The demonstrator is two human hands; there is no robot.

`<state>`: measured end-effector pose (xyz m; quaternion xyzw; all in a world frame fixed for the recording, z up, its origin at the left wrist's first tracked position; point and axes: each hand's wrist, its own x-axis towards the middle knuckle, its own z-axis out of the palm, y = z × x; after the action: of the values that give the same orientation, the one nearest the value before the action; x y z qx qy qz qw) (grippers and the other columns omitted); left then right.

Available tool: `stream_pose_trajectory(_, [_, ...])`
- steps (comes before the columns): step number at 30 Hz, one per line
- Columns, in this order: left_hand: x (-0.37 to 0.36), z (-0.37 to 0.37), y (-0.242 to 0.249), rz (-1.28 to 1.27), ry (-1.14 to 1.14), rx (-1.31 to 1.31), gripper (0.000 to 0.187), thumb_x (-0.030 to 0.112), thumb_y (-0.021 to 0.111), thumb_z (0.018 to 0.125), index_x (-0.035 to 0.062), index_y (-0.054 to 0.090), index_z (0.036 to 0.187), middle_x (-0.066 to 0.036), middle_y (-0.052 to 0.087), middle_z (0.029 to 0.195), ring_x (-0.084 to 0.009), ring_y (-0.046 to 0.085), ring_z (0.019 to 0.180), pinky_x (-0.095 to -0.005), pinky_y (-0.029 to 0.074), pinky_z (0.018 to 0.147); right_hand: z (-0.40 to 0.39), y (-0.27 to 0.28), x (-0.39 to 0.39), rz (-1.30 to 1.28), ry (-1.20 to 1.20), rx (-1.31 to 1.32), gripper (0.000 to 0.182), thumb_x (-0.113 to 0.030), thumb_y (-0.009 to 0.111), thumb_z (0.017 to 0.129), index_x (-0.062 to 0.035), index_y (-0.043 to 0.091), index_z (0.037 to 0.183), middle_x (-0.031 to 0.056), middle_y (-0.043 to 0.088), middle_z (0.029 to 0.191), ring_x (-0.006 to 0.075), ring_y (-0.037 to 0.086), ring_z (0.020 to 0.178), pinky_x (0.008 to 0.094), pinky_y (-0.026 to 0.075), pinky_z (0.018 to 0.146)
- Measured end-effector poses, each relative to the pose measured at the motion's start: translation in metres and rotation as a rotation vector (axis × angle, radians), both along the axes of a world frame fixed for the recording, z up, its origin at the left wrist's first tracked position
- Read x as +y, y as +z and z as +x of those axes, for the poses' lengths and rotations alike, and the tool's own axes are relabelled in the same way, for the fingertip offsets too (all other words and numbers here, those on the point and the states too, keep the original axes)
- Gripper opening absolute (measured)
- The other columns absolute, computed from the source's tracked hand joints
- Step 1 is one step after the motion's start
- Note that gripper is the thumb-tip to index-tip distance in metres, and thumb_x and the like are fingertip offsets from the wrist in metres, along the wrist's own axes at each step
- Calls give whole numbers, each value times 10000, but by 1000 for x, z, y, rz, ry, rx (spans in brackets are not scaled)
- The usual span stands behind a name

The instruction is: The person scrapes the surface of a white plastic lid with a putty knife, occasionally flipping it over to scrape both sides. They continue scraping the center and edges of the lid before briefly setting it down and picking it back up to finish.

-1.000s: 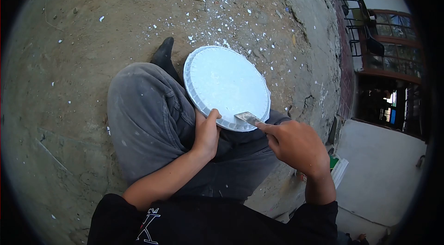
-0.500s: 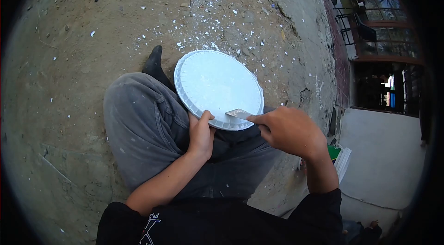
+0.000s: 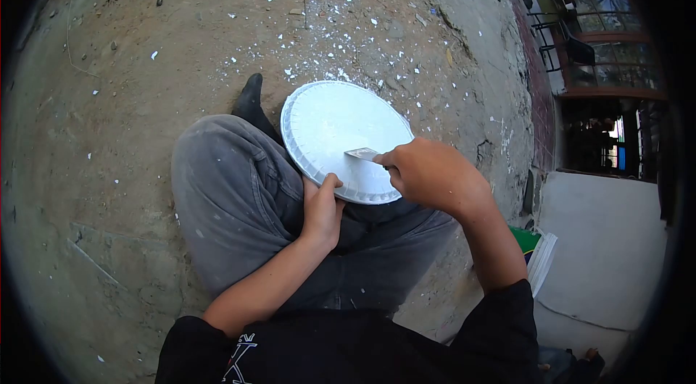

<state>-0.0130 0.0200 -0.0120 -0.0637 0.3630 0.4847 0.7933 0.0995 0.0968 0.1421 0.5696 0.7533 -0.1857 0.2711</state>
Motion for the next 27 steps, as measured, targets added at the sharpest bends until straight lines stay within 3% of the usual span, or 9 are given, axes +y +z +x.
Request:
stream_pose_trajectory(2, [-1,0,-3,-3,8,-2,500,33,452,866,119,387,1354,-70,482,1246,-209,494,1144,-422,432,968,-8,25,-11,-80,29,13,336,-103,552,839,-103,727,1126,218,687,823,380,680,761,466,548,726])
stream_pose_trajectory(9, [-1,1,-5,-40,12,-7,477,17,452,858,105,410,1325,-64,483,1230,-206,498,1118,-419,427,972,-2,-48,15,59,-51,85,366,-115,550,846,-121,706,1177,222,686,823,382,679,776,457,549,737])
stream_pose_trajectory(13, [-2,0,-8,-21,-5,0,452,57,461,864,106,419,1311,-63,493,1226,-207,497,1143,-421,415,985,-5,-33,10,59,-23,13,342,-120,558,844,-120,722,1143,214,689,829,381,679,776,457,548,732])
stream_pose_trajectory(15, [-2,-1,-6,-33,1,-64,465,198,449,894,96,415,1346,-78,502,1293,-219,485,1209,-426,389,1015,1,1,2,-36,59,23,343,-112,573,840,-127,720,1149,205,690,834,379,676,767,458,544,730])
stream_pose_trajectory(16, [-2,-3,-6,-40,10,-64,465,198,449,894,96,415,1346,-78,502,1293,-219,485,1209,-426,389,1015,-2,17,-4,-44,68,24,343,-112,573,840,-127,720,1149,205,690,834,379,676,767,458,544,730])
stream_pose_trajectory(18, [0,-5,-4,-18,-36,-124,576,359,406,903,69,396,1400,-95,487,1380,-236,463,1273,-433,360,1046,-7,43,-17,-119,67,-36,350,-107,572,845,-134,713,1164,203,688,828,377,673,758,459,540,729])
stream_pose_trajectory(21, [3,-6,4,-31,-35,-87,662,434,370,903,48,374,1441,-105,460,1432,-248,447,1298,-435,341,1061,-10,27,-28,-49,8,-33,344,-110,557,857,-137,715,1162,210,681,815,375,671,748,456,536,723])
stream_pose_trajectory(25, [3,-8,3,-16,-19,-122,604,424,384,925,35,428,1386,-110,506,1371,-228,475,1267,-406,383,1017,-2,-33,-4,64,-26,104,336,-114,551,861,-139,721,1150,217,677,799,374,671,749,458,536,708])
stream_pose_trajectory(27, [3,-9,6,-31,3,-120,624,454,361,934,38,430,1395,-111,505,1379,-235,476,1267,-415,375,1027,-8,-41,2,94,18,107,309,-86,575,824,-86,723,1095,203,699,798,368,700,760,459,567,715])
